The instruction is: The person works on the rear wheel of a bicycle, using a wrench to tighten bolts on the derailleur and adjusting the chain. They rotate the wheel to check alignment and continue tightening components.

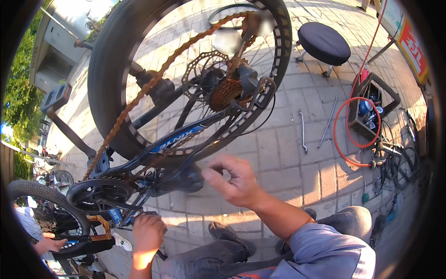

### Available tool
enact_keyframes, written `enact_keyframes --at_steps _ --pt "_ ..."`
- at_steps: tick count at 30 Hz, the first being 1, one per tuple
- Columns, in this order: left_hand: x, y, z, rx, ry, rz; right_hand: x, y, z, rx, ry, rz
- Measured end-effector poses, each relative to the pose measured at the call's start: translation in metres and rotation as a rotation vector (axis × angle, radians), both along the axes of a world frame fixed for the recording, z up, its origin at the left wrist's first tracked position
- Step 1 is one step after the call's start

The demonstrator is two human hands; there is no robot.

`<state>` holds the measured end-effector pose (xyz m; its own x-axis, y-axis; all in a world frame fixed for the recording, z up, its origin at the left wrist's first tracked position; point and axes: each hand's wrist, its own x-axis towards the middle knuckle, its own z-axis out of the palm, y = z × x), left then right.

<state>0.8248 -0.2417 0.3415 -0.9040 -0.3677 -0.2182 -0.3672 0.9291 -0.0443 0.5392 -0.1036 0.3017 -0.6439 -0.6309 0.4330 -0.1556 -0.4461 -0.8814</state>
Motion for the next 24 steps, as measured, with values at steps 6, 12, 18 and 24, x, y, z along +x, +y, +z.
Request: enact_keyframes --at_steps 6,12,18,24 --pt "0.115 -0.010 -0.014 -0.232 0.704 0.786 0.013 -0.009 0.022 0.036 0.063 0.239" --pt "0.088 0.015 -0.055 1.514 1.362 1.373 0.013 -0.026 0.048 0.123 0.539 0.445" --pt "0.081 0.016 -0.067 1.493 1.709 1.357 -0.029 0.030 0.020 0.727 0.930 0.663" --pt "0.143 -0.012 0.008 1.277 1.867 1.072 -0.043 0.077 -0.024 0.967 0.807 0.715"
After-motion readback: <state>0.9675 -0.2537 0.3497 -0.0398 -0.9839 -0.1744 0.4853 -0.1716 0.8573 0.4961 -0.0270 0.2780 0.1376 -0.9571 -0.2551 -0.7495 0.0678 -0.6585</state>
